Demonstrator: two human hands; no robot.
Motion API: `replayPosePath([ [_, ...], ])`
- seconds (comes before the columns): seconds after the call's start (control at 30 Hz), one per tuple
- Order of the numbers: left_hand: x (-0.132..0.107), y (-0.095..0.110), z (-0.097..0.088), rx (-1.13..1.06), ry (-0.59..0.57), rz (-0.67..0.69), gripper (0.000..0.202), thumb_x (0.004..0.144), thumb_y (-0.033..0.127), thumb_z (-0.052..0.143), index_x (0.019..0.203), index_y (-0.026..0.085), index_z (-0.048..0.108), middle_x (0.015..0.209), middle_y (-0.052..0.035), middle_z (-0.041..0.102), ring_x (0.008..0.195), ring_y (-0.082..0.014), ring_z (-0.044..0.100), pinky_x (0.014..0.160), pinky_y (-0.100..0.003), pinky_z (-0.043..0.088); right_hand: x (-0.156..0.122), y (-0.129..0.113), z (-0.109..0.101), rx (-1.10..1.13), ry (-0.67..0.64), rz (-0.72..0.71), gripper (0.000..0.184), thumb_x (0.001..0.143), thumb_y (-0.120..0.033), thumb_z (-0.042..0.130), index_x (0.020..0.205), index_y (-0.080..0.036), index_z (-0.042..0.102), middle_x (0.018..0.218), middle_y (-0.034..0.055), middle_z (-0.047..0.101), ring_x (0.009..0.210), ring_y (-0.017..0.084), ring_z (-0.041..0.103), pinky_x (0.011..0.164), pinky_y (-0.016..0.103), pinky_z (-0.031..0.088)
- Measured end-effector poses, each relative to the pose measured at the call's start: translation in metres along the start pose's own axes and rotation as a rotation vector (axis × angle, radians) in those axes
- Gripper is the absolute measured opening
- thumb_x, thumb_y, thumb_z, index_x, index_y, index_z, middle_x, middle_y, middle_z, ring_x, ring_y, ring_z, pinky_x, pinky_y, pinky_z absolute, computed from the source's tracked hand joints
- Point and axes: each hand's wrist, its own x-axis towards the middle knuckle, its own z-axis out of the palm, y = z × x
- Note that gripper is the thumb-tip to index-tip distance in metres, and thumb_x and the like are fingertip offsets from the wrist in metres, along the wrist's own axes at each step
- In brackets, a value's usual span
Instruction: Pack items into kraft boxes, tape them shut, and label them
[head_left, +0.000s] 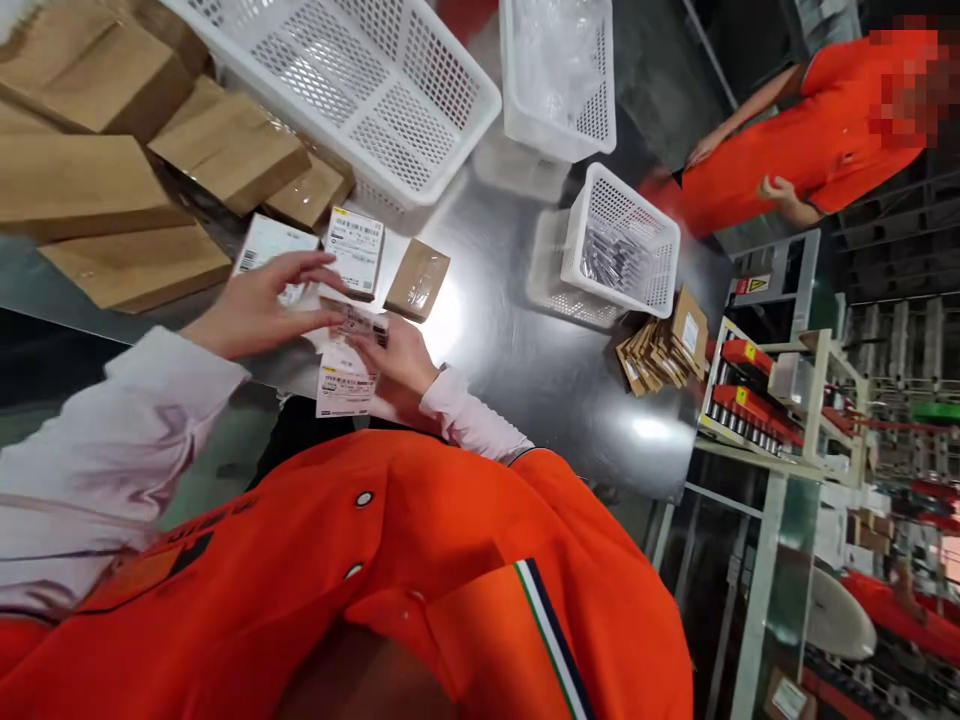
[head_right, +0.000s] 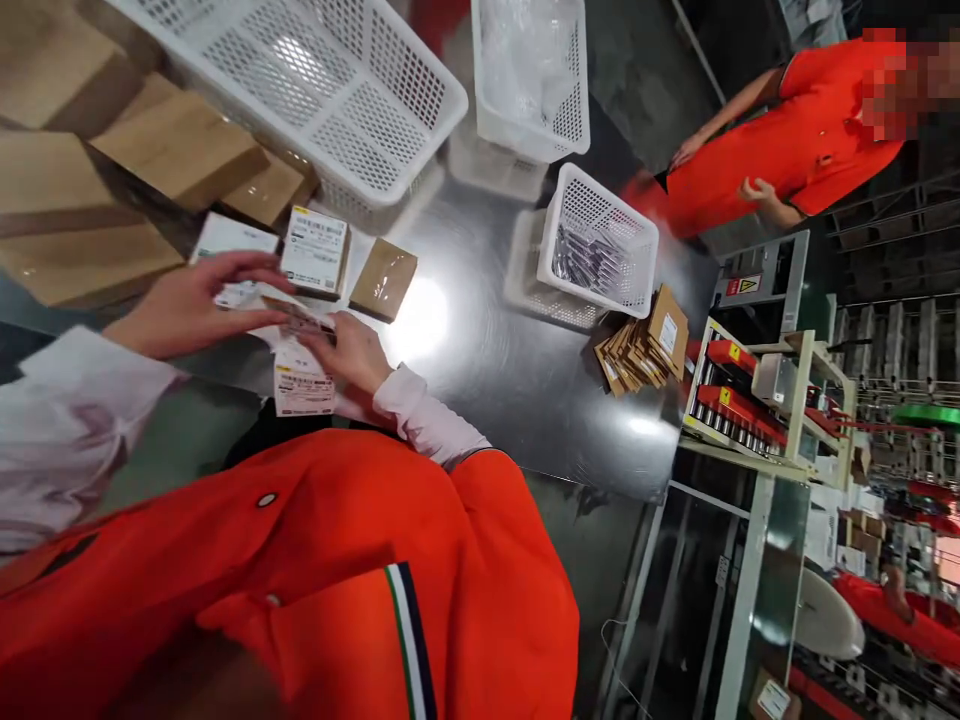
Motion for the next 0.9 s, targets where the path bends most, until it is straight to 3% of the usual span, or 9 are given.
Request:
replayPosePath([
  [0.1,0.000,0.010,0.017,-0.145,0.048,-0.295,0.056,0.071,0.053,0.088,0.102,0.009,0.075,0.086,-0.0054,0.072,0.086,-0.0203,0.069,0.104,-0.052,0.058,-0.002,-0.010,-0.010,-0.030,0.025,-0.018,0.044,0.094,-0.047,0.084,0.124,-0.016,0.078,0.118,0.0091,0.079,0.110,0.022,0.076,0.104,0.033,0.062],
  [0.2,-0.007,0.016,0.034,-0.245,0.120,-0.391,0.025,0.070,0.025,0.084,0.088,0.010,0.075,0.081,-0.0034,0.072,0.077,-0.0163,0.064,0.094,-0.041,0.060,-0.002,-0.015,-0.020,-0.056,0.066,-0.069,0.038,0.101,-0.041,0.078,0.133,-0.020,0.076,0.124,0.0055,0.080,0.111,0.016,0.077,0.102,0.026,0.061],
  [0.27,-0.010,0.017,0.045,-0.305,0.173,-0.424,0.016,0.071,0.018,0.080,0.082,0.012,0.072,0.078,-0.0017,0.071,0.074,-0.0143,0.060,0.086,-0.033,0.058,-0.003,-0.018,-0.025,-0.160,0.036,-0.118,0.025,0.108,-0.036,0.068,0.127,-0.023,0.080,0.122,0.0035,0.081,0.115,0.015,0.076,0.103,0.024,0.059],
  [0.43,-0.010,0.011,0.082,-0.373,0.388,-0.498,0.028,0.082,0.015,0.073,0.065,0.017,0.051,0.063,0.0043,0.052,0.063,-0.0093,0.042,0.064,-0.023,0.039,-0.010,-0.031,-0.032,-0.481,-0.041,-0.099,0.033,0.114,-0.038,0.055,0.128,-0.022,0.080,0.118,0.0054,0.082,0.111,0.021,0.077,0.093,0.027,0.059],
  [0.57,-0.009,0.002,0.102,-0.371,0.440,-0.474,0.035,0.088,0.023,0.072,0.063,0.018,0.047,0.061,0.0049,0.045,0.065,-0.0098,0.039,0.064,-0.022,0.038,-0.010,-0.029,-0.034,-0.382,-0.009,-0.072,0.027,0.111,-0.035,0.061,0.116,-0.022,0.084,0.125,0.0032,0.080,0.123,0.018,0.073,0.101,0.025,0.056],
  [0.67,-0.010,-0.009,0.103,-0.487,0.277,-0.461,0.036,0.077,0.042,0.086,0.081,0.016,0.062,0.070,0.0027,0.060,0.068,-0.0119,0.053,0.067,-0.024,0.047,-0.003,-0.014,-0.032,-0.212,0.008,-0.008,0.016,0.102,-0.029,0.076,0.109,-0.021,0.087,0.129,0.0033,0.078,0.125,0.016,0.072,0.109,0.024,0.053],
  [0.73,-0.011,-0.018,0.099,-0.595,0.071,-0.513,0.063,0.051,0.050,0.100,0.094,0.015,0.069,0.078,-0.0004,0.071,0.072,-0.0164,0.062,0.070,-0.028,0.053,0.007,0.000,-0.032,-0.151,0.005,0.053,0.014,0.095,-0.027,0.084,0.105,-0.019,0.088,0.128,0.0048,0.077,0.123,0.017,0.072,0.109,0.026,0.053],
  [0.8,-0.011,-0.029,0.096,-0.623,-0.123,-0.608,0.080,0.031,0.048,0.105,0.095,0.015,0.072,0.081,-0.0038,0.076,0.076,-0.0218,0.068,0.073,-0.034,0.058,0.023,0.015,-0.036,-0.106,0.028,0.106,0.015,0.092,-0.028,0.086,0.102,-0.017,0.088,0.126,0.0063,0.077,0.122,0.017,0.071,0.108,0.025,0.053],
  [0.9,-0.009,-0.043,0.098,-0.535,-0.214,-0.650,0.076,0.030,0.048,0.106,0.090,0.014,0.075,0.087,-0.0079,0.081,0.085,-0.0285,0.073,0.081,-0.040,0.062,0.058,0.036,-0.051,-0.070,0.098,0.179,0.019,0.092,-0.030,0.085,0.102,-0.013,0.087,0.121,0.0075,0.078,0.123,0.015,0.068,0.108,0.022,0.052],
])
